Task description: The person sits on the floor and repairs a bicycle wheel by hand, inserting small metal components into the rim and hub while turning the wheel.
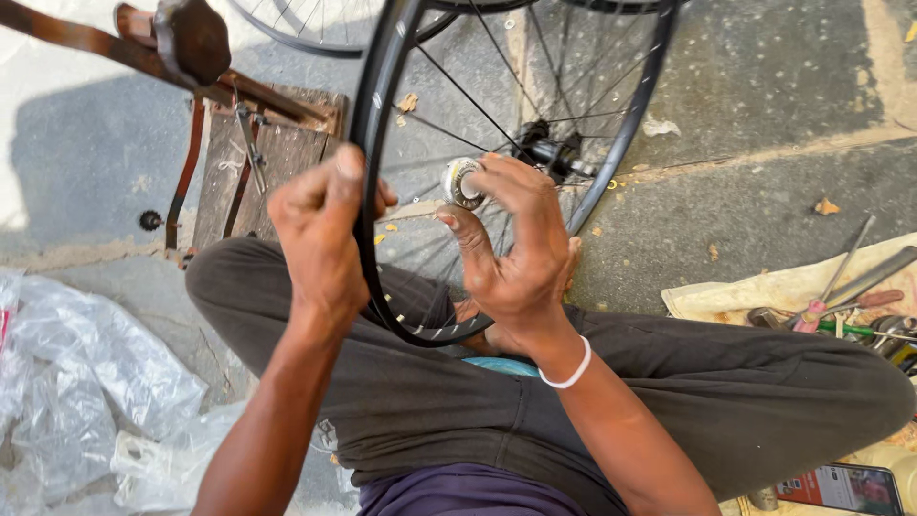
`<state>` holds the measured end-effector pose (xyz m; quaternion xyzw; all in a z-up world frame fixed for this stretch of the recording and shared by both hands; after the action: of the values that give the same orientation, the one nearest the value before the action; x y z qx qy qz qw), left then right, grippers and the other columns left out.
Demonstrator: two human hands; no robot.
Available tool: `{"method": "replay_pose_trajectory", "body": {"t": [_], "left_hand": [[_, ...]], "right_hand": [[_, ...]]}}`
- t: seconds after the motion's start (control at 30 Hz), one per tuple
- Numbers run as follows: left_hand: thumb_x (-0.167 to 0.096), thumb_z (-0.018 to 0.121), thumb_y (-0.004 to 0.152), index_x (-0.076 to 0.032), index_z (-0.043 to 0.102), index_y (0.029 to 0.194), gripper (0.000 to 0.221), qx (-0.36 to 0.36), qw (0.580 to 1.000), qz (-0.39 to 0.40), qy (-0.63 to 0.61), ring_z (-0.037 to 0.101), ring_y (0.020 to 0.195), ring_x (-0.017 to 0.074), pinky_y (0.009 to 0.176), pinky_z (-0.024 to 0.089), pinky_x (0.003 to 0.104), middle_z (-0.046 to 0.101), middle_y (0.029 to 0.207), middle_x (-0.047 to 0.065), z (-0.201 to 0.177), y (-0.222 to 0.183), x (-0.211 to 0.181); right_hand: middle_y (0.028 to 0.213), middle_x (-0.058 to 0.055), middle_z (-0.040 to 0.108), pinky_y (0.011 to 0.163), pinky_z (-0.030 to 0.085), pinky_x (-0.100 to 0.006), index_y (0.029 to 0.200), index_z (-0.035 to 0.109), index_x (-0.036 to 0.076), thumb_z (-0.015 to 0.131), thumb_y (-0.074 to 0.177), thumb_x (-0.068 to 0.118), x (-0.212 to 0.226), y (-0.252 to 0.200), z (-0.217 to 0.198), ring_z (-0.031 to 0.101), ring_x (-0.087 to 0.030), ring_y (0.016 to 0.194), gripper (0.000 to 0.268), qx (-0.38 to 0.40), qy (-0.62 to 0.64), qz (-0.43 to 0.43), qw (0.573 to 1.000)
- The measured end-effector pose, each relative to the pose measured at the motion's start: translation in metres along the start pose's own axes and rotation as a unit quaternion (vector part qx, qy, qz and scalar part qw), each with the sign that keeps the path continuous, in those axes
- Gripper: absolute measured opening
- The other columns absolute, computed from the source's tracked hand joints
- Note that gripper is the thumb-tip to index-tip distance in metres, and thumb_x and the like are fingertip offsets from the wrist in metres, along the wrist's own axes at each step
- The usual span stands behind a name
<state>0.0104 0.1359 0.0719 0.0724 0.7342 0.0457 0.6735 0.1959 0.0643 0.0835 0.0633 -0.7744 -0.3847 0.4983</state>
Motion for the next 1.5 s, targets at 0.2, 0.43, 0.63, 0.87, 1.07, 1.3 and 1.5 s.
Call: {"method": "replay_pose_trajectory", "body": {"t": [0.2,0.43,0.63,0.87,1.07,1.3,1.5], "left_hand": [[-0.036,0.068,0.102,-0.001,0.066,0.097,0.036,-0.041,0.995,-0.018,-0.094,0.055,0.081,0.0068,0.074,0.042,0.022,0.065,0.089,0.002,0.004,-0.055,0.024],[-0.026,0.078,0.103,-0.001,0.063,0.106,0.029,-0.088,0.974,-0.061,-0.199,0.055,0.087,0.0054,0.081,0.044,0.021,0.063,0.097,0.0,-0.005,-0.068,0.04],[-0.027,0.074,0.102,-0.004,0.063,0.104,0.026,-0.075,0.971,-0.062,-0.217,0.061,0.085,0.008,0.081,0.051,0.025,0.066,0.097,0.001,0.0,-0.066,0.039],[-0.03,0.074,0.106,-0.002,0.061,0.111,0.031,-0.061,0.969,-0.071,-0.228,0.057,0.085,0.0068,0.078,0.047,0.023,0.064,0.097,0.001,-0.001,-0.066,0.042],[-0.036,0.073,0.1,-0.004,0.06,0.109,0.035,-0.066,0.975,-0.067,-0.201,0.059,0.083,0.0069,0.076,0.049,0.023,0.066,0.095,0.001,-0.001,-0.059,0.038],[-0.035,0.071,0.101,-0.002,0.062,0.108,0.035,-0.056,0.975,-0.071,-0.204,0.061,0.085,0.0077,0.08,0.05,0.023,0.065,0.095,0.001,0.002,-0.057,0.04],[-0.035,0.071,0.104,-0.002,0.063,0.106,0.035,-0.053,0.974,-0.065,-0.21,0.061,0.084,0.0082,0.08,0.052,0.026,0.066,0.094,0.002,0.002,-0.058,0.042]], "right_hand": [[0.117,-0.013,0.07,0.086,0.056,-0.031,0.124,0.066,-0.001,0.076,0.092,0.02,-0.008,-0.018,0.024,0.061,-0.025,0.11,0.04,0.249,0.184,0.142,0.94],[0.129,-0.012,0.062,0.107,0.052,-0.033,0.117,0.071,0.001,0.069,0.107,0.022,-0.02,-0.022,0.027,0.062,-0.019,0.121,0.023,0.262,0.351,0.207,0.875],[0.113,-0.01,0.073,0.092,0.057,-0.031,0.12,0.071,0.002,0.068,0.102,0.026,-0.027,-0.019,0.036,0.07,-0.017,0.102,0.03,0.265,0.273,0.241,0.893],[0.114,-0.011,0.066,0.079,0.054,-0.03,0.112,0.065,0.001,0.07,0.093,0.015,-0.014,-0.013,0.037,0.065,-0.016,0.097,0.024,0.219,0.198,0.187,0.937],[0.11,-0.009,0.061,0.083,0.05,-0.034,0.105,0.064,0.002,0.07,0.083,0.005,-0.01,-0.006,0.031,0.059,-0.017,0.094,0.022,0.239,0.332,0.191,0.892],[0.102,-0.009,0.062,0.067,0.047,-0.028,0.121,0.063,-0.001,0.075,0.078,0.004,-0.006,-0.015,0.046,0.055,-0.012,0.076,0.044,0.231,0.144,0.169,0.947],[0.106,-0.009,0.064,0.078,0.051,-0.026,0.122,0.061,0.001,0.074,0.091,0.002,-0.01,-0.014,0.046,0.061,-0.014,0.084,0.034,0.202,0.074,0.092,0.972]]}}
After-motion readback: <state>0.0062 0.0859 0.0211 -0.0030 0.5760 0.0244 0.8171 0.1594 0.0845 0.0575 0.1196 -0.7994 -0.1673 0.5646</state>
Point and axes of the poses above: each hand's wrist, its own y-axis towards the middle knuckle, its own z-axis out of the palm, x = y × z, the point moved 6 cm from there along y, towards the middle knuckle
